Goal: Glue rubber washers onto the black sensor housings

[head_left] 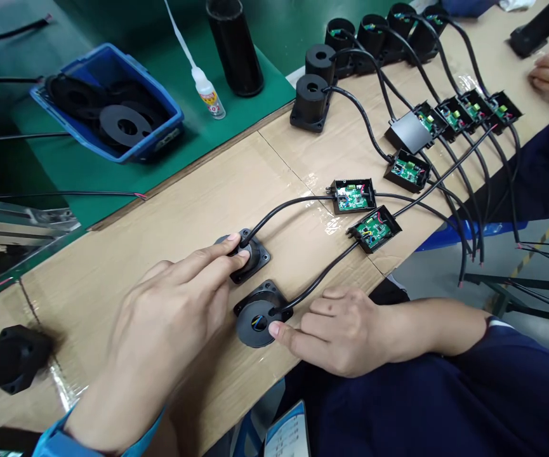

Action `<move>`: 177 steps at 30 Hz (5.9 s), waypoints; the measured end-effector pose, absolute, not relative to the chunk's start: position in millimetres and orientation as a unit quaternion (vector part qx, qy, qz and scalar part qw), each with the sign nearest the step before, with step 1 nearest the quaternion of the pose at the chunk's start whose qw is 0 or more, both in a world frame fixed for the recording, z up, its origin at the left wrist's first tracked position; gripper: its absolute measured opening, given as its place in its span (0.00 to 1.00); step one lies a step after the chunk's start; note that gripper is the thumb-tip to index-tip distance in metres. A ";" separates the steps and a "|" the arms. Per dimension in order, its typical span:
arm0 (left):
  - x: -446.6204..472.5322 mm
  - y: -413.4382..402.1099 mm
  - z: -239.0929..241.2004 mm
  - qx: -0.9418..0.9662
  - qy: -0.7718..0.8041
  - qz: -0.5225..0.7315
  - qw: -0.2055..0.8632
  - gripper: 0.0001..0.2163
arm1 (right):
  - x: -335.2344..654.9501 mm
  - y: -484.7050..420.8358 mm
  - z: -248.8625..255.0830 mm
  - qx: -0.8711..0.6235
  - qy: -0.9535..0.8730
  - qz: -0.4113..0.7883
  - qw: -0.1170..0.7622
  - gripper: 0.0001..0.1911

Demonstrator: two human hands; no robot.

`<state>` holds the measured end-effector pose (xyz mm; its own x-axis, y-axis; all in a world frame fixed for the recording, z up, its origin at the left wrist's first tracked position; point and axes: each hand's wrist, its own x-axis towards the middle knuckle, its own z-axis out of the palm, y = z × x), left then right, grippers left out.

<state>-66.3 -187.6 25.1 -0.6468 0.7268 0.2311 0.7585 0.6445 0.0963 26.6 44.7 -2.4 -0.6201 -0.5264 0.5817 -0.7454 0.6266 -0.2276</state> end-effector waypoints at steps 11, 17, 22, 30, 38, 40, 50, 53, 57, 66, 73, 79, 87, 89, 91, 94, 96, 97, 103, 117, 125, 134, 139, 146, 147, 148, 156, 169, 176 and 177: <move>-65.9 -188.5 26.6 -0.403 -0.909 -0.088 0.059 0.11 | 21.9 40.4 -7.2 0.355 -0.867 0.224 0.268 0.07; -65.3 -187.4 23.7 -0.405 -0.907 -0.101 0.059 0.12 | 19.9 20.2 -6.5 0.349 -0.890 0.207 0.207 0.07; -65.6 -187.3 22.0 -0.415 -0.900 -0.103 0.083 0.12 | 15.5 17.2 2.1 0.377 -0.890 0.190 0.169 0.07; -66.9 -187.8 21.8 -0.422 -0.895 -0.116 0.088 0.12 | 5.6 41.4 12.8 0.363 -0.884 0.270 0.120 0.08; -67.6 -190.1 19.1 -0.417 -0.897 -0.118 0.089 0.12 | 1.9 69.9 20.6 0.307 -0.907 0.278 0.073 0.17; -67.9 -190.4 19.7 -0.415 -0.898 -0.113 0.092 0.12 | 2.0 70.3 20.6 0.309 -0.908 0.276 0.062 0.16; -70.2 -191.3 21.6 -0.433 -0.889 -0.119 0.084 0.12 | 3.0 67.4 13.8 0.335 -0.899 0.278 0.049 0.14; -72.3 -192.7 19.7 -0.444 -0.883 -0.117 0.090 0.12 | 3.5 67.8 11.9 0.341 -0.899 0.272 0.048 0.16; -75.5 -194.2 16.7 -0.447 -0.882 -0.109 0.102 0.13 | 3.9 61.0 11.2 0.368 -0.897 0.236 0.067 0.20; -78.7 -192.5 17.0 -0.467 -0.869 -0.072 0.148 0.15 | 2.5 25.1 19.6 0.422 -0.898 0.126 0.022 0.19; -82.5 -193.9 12.5 -0.482 -0.853 -0.080 0.185 0.16 | 27.1 58.9 84.8 0.313 -0.918 0.146 0.194 0.09; -81.4 -196.2 7.7 -0.451 -0.872 -0.087 0.168 0.16 | -53.2 110.1 159.8 0.095 -0.989 -0.008 0.116 0.17; -84.0 -193.5 12.5 -0.468 -0.866 -0.080 0.156 0.17 | -164.9 106.5 76.7 0.058 -0.998 0.010 -0.003 0.18; -83.0 -195.6 10.9 -0.456 -0.876 -0.082 0.131 0.18 | -167.8 101.3 60.0 0.052 -0.998 0.017 -0.013 0.19; -82.2 -197.5 9.0 -0.446 -0.884 -0.085 0.115 0.18 | -168.1 97.4 51.3 0.039 -0.999 0.016 -0.019 0.19; -81.6 -198.9 6.3 -0.444 -0.884 -0.093 0.116 0.17 | -170.4 96.1 47.8 0.018 -1.000 0.010 -0.023 0.19; -81.7 -199.6 5.0 -0.446 -0.882 -0.093 0.118 0.17 | -172.9 97.5 47.7 0.009 -1.000 0.011 -0.021 0.19; -81.8 -200.0 4.5 -0.446 -0.883 -0.089 0.117 0.17 | -173.5 98.3 47.8 0.006 -1.000 0.014 -0.015 0.18; -83.7 -201.3 5.8 -0.448 -0.879 -0.068 0.144 0.16 | -143.8 96.6 40.1 0.073 -0.992 0.062 0.087 0.18; -68.8 -186.2 16.1 -0.423 -0.886 -0.103 0.162 0.07 | -91.5 79.8 35.9 0.320 -0.917 0.237 -0.015 0.16; -52.1 -174.2 6.6 -0.354 -0.904 -0.142 0.195 0.10 | -104.8 69.9 23.0 0.359 -0.878 0.315 -0.035 0.10; -51.7 -176.9 1.2 -0.363 -0.899 -0.183 0.163 0.15 | -96.8 67.4 9.0 0.375 -0.886 0.266 0.066 0.10; -52.2 -178.1 1.6 -0.357 -0.901 -0.182 0.166 0.19 | -98.3 66.3 10.9 0.367 -0.888 0.271 0.058 0.09; -49.9 -175.5 2.7 -0.329 -0.906 -0.174 0.201 0.18 | -98.2 65.4 9.9 0.357 -0.885 0.291 0.063 0.07; -49.5 -175.9 2.7 -0.327 -0.907 -0.167 0.205 0.18 | -98.1 65.4 9.7 0.357 -0.885 0.291 0.062 0.07; -49.0 -176.5 2.6 -0.329 -0.907 -0.160 0.208 0.18 | -98.0 65.5 9.7 0.358 -0.885 0.291 0.058 0.07; -43.9 -182.5 7.1 -0.347 -0.919 -0.065 0.177 0.20 | -97.9 66.3 10.9 0.361 -0.889 0.278 0.047 0.09; -42.8 -172.0 6.4 -0.263 -0.935 -0.133 0.197 0.14 | -89.9 65.4 13.0 0.369 -0.872 0.319 0.037 0.12; -44.6 -175.1 6.4 -0.266 -0.941 -0.140 0.156 0.09 | -84.4 63.2 17.4 0.378 -0.867 0.322 0.025 0.14; -44.9 -175.0 5.5 -0.266 -0.941 -0.143 0.152 0.09 | -84.4 63.0 17.4 0.378 -0.868 0.321 0.023 0.14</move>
